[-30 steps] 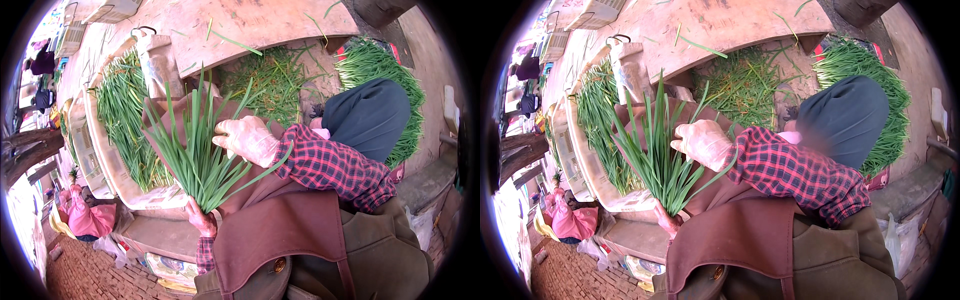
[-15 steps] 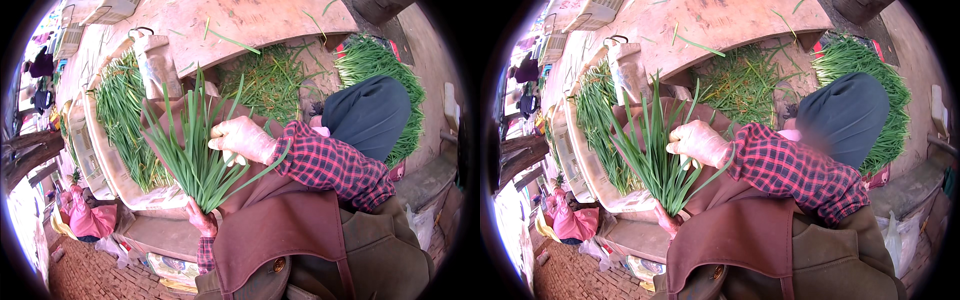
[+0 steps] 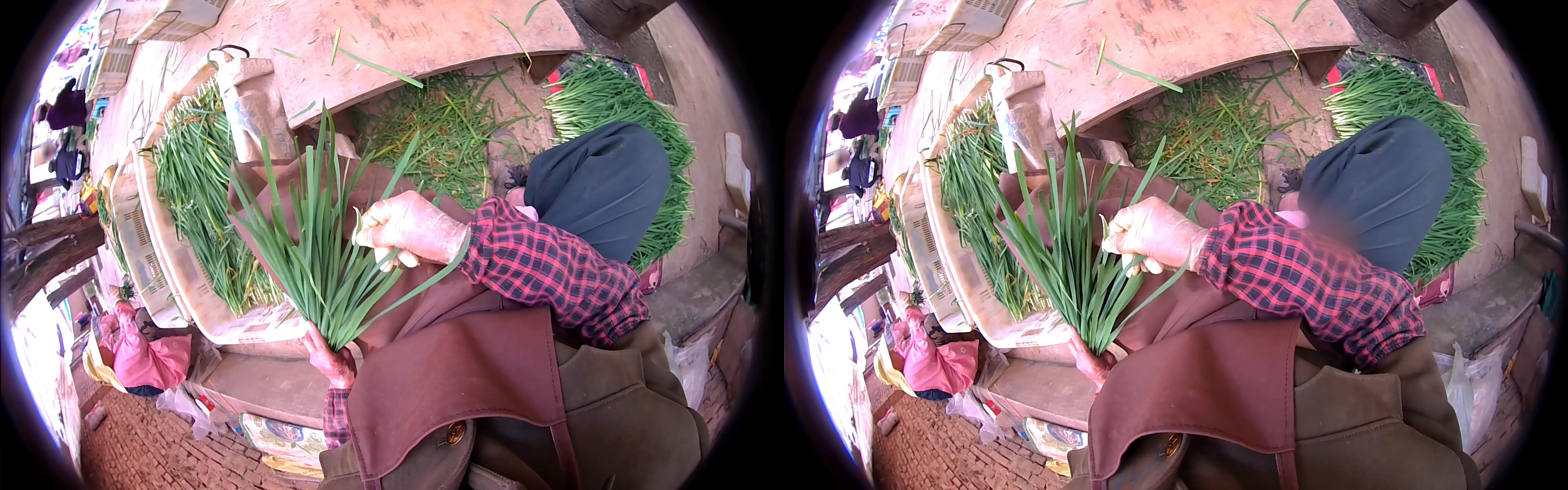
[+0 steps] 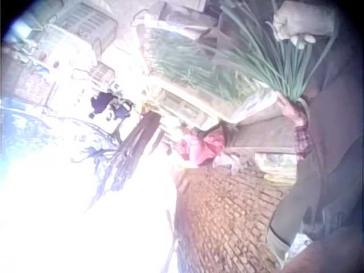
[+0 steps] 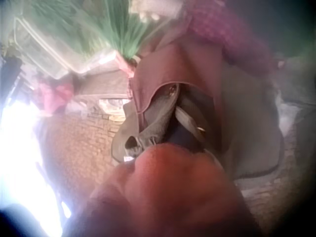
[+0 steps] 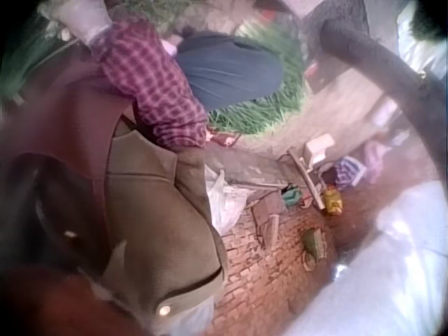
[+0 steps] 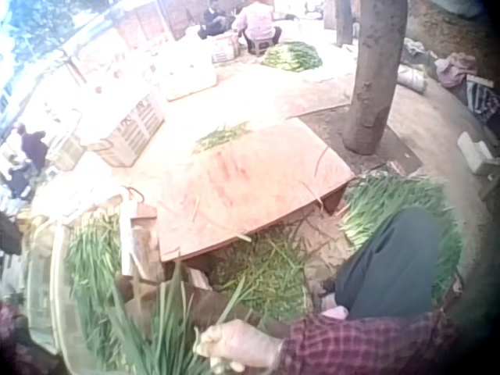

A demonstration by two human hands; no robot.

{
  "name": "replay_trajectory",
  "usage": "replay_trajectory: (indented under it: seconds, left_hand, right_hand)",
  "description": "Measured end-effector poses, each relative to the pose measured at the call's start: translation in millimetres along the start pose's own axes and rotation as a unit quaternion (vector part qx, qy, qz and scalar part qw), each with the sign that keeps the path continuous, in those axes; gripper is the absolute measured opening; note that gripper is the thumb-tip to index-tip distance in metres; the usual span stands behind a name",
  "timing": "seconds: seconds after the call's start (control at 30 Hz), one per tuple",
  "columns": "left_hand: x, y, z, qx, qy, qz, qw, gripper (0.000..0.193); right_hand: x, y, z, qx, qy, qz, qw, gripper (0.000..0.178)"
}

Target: The person sorts through bunches of green vegetables by hand, removing individual stalks and shaking them before placing them into a crate.

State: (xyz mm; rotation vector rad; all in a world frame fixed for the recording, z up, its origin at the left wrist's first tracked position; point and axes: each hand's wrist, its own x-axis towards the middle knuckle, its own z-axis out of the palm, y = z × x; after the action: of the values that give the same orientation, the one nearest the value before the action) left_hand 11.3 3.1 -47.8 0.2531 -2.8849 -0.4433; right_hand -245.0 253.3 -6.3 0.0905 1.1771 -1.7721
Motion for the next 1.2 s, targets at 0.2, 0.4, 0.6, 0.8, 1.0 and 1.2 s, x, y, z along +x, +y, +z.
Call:
replay_trajectory:
  seconds: [0.2, 0.4, 0.6, 0.8, 1.0, 1.2]
  left_hand:
    - [4.8, 2.0, -5.9, 0.027, 0.005, 0.009, 1.000, 0.082]
    - [24.8, 8.9, -20.9, 0.068, 0.009, 0.028, 0.997, 0.080]
    - [38.6, 12.2, -24.1, 0.100, 0.011, 0.051, 0.994, 0.079]
    - [42.2, 18.2, -30.0, 0.119, 0.004, 0.065, 0.991, 0.079]
    - [42.6, 16.0, -28.8, 0.148, 0.003, 0.059, 0.987, 0.070]
    - [45.0, 16.8, -33.0, 0.160, 0.002, 0.074, 0.984, 0.065]
  right_hand:
    - [-1.6, -6.9, -7.8, -0.010, 0.006, -0.045, 0.999, 0.010]
    - [-29.3, -47.7, -58.3, -0.172, 0.202, -0.123, 0.956, 0.016]
    - [-67.2, -55.0, -101.6, -0.228, 0.060, -0.128, 0.963, 0.033]
    - [-82.3, -61.7, -55.8, -0.564, -0.098, -0.081, 0.816, 0.035]
    - [-80.5, -46.0, -46.4, -0.373, -0.157, 0.023, 0.914, 0.029]
    - [-71.9, -41.4, -53.7, -0.093, 0.079, -0.073, 0.990, 0.013]
